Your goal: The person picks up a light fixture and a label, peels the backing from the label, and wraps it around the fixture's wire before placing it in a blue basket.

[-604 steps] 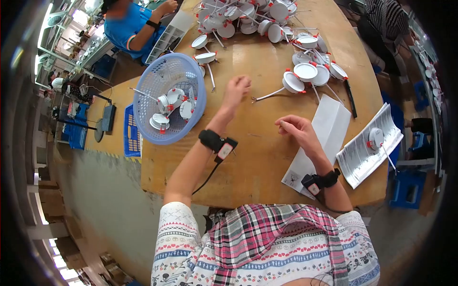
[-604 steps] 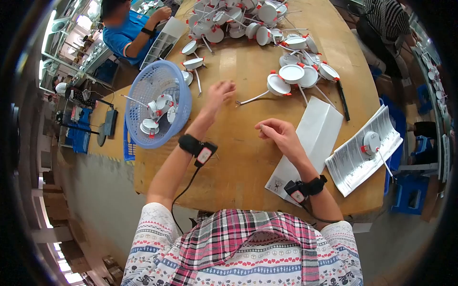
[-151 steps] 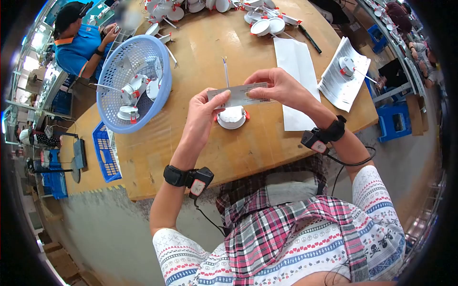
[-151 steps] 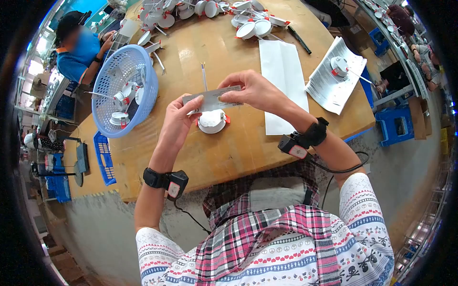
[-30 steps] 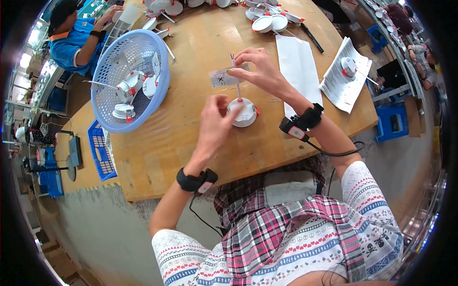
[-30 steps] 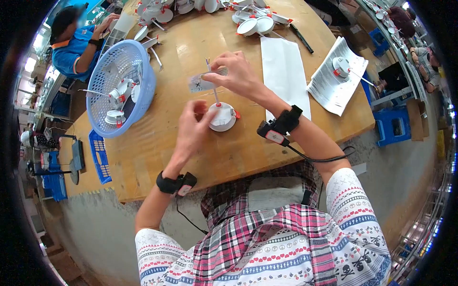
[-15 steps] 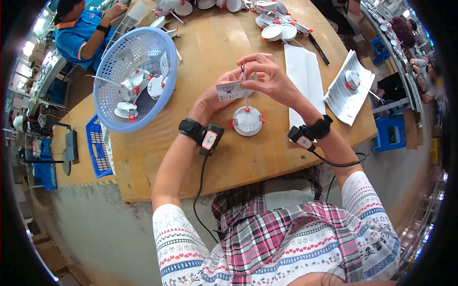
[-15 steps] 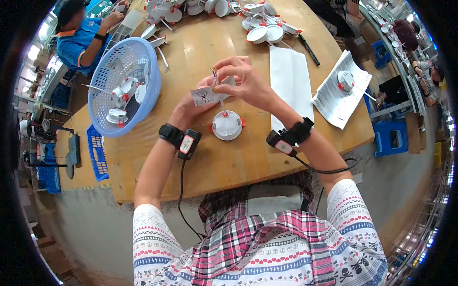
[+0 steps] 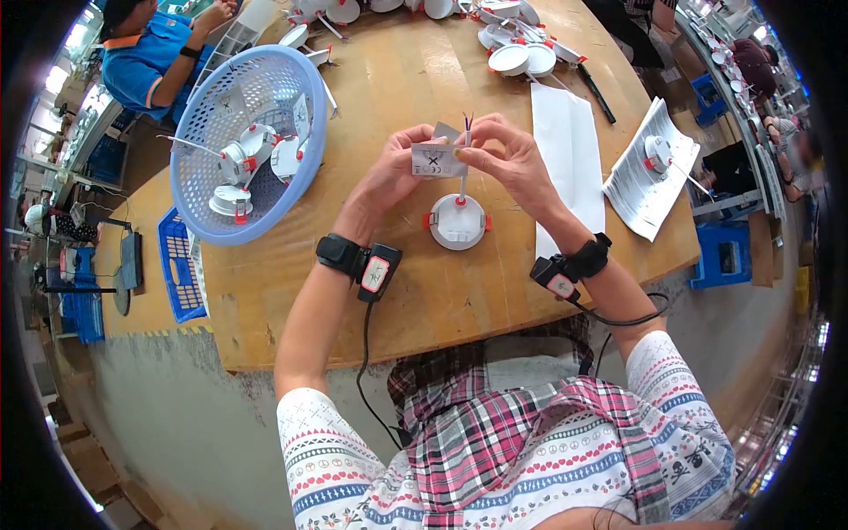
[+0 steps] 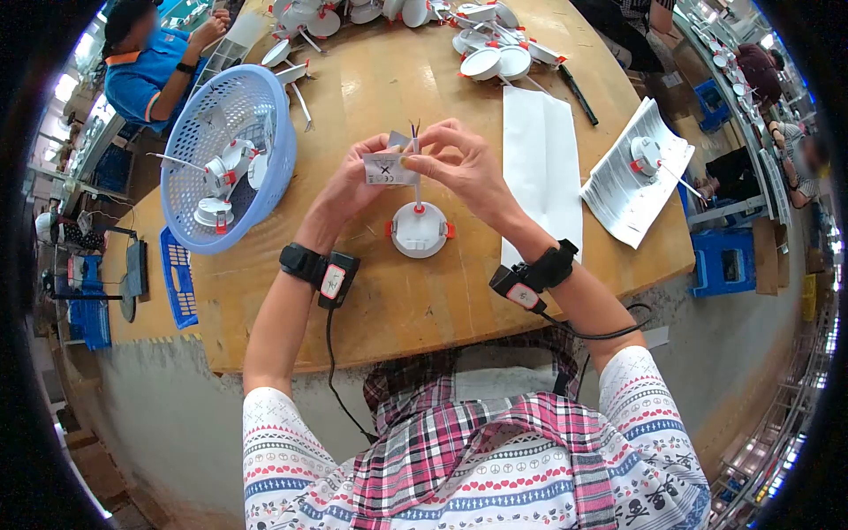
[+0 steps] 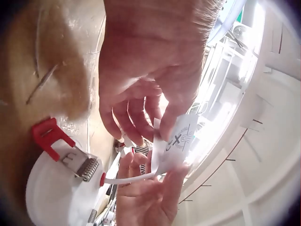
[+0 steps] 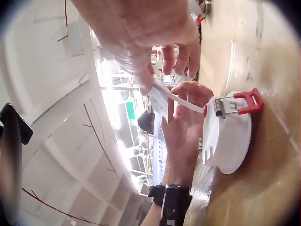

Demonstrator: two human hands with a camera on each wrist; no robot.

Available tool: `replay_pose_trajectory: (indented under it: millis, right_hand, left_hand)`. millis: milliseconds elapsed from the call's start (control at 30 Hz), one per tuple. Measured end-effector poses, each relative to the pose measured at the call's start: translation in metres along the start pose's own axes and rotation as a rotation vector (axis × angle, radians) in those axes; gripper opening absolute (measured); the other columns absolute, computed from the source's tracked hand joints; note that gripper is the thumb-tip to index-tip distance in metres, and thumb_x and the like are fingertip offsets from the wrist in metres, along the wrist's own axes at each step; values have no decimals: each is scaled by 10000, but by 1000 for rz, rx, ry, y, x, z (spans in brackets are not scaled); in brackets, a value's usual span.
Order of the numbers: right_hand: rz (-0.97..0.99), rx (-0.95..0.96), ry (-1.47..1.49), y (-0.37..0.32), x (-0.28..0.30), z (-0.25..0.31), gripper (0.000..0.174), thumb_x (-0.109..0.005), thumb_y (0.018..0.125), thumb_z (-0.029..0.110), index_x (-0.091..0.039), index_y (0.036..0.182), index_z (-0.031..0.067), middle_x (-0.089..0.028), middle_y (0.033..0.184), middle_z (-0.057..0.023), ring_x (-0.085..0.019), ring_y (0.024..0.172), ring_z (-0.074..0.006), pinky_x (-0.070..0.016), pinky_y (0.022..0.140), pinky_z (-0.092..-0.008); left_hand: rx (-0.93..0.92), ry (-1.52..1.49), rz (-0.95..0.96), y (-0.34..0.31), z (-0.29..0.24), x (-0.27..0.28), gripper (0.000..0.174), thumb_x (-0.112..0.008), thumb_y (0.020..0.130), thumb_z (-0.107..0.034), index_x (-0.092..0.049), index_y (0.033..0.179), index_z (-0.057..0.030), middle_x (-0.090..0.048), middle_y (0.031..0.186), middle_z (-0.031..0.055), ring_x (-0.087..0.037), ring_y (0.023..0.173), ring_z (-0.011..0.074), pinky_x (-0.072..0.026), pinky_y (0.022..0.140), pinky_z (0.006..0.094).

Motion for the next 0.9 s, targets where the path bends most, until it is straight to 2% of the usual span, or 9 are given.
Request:
replay_pose_trajectory:
  millis: [133, 233, 400, 500, 700, 900]
  right_hand:
    - [-12, -82, 338, -2, -9, 3, 204, -644, 841, 135, -590, 1000, 20, -568, 950, -39, -625, 800, -134, -526, 679, -253]
    - [3, -108, 322, -5, -10, 10, 222, -610, 865, 127, -555, 1041, 4, -559, 961, -53, -653, 785, -158, -550, 639, -227]
    - [-21, -99, 318, -8, -10, 12, 234, -590, 876, 113, -541, 1071, -6, -551, 971, -60, -661, 744, -166, -550, 620, -215]
    - [-32, -78, 317, -9, -11, 11, 238, -579, 880, 99, -540, 1091, -3, -547, 953, -53, -660, 741, -164, -550, 613, -213]
    - [-102, -65, 308, -10, -14, 10, 230, -564, 885, 82, -553, 1103, 8, -552, 879, -28, -652, 725, -148, -548, 605, -209]
    - [-137, -59, 330, -7, -14, 4, 224, -562, 884, 74, -565, 1101, 21, -543, 827, -8, -635, 705, -121, -541, 594, -203]
  left_hand:
    - [-6, -6, -21, -3, -1, 4, 100, -577, 834, -95, -562, 929, -68, -625, 940, 31, -613, 827, 111, -516, 750, 271]
    - [-21, 2, -28, -4, -3, 0, 121, -552, 801, -48, -553, 919, -75, -625, 961, 38, -617, 861, 122, -519, 773, 292]
    - [-38, -3, -39, -4, 1, 3, 163, -504, 788, -12, -554, 927, -81, -617, 1031, 62, -605, 957, 167, -510, 839, 329]
    - [-61, -31, -21, -6, 2, 3, 160, -485, 801, -12, -562, 924, -80, -589, 1134, 108, -587, 1008, 197, -497, 873, 345]
    - [-80, -78, -40, -6, 5, 4, 69, -526, 847, -83, -574, 896, -78, -505, 1269, 164, -568, 1047, 216, -477, 906, 370]
    - [-120, -27, -98, -11, 5, 3, 164, -558, 867, -164, -592, 996, -68, -588, 1144, 95, -581, 1000, 183, -488, 882, 345]
Point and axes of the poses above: each hand's wrist, its own y-axis towards the middle knuckle, its own x-axis out of the back of the hand, z = x × y, the point moved 3 cm from there along y, towards the middle knuckle
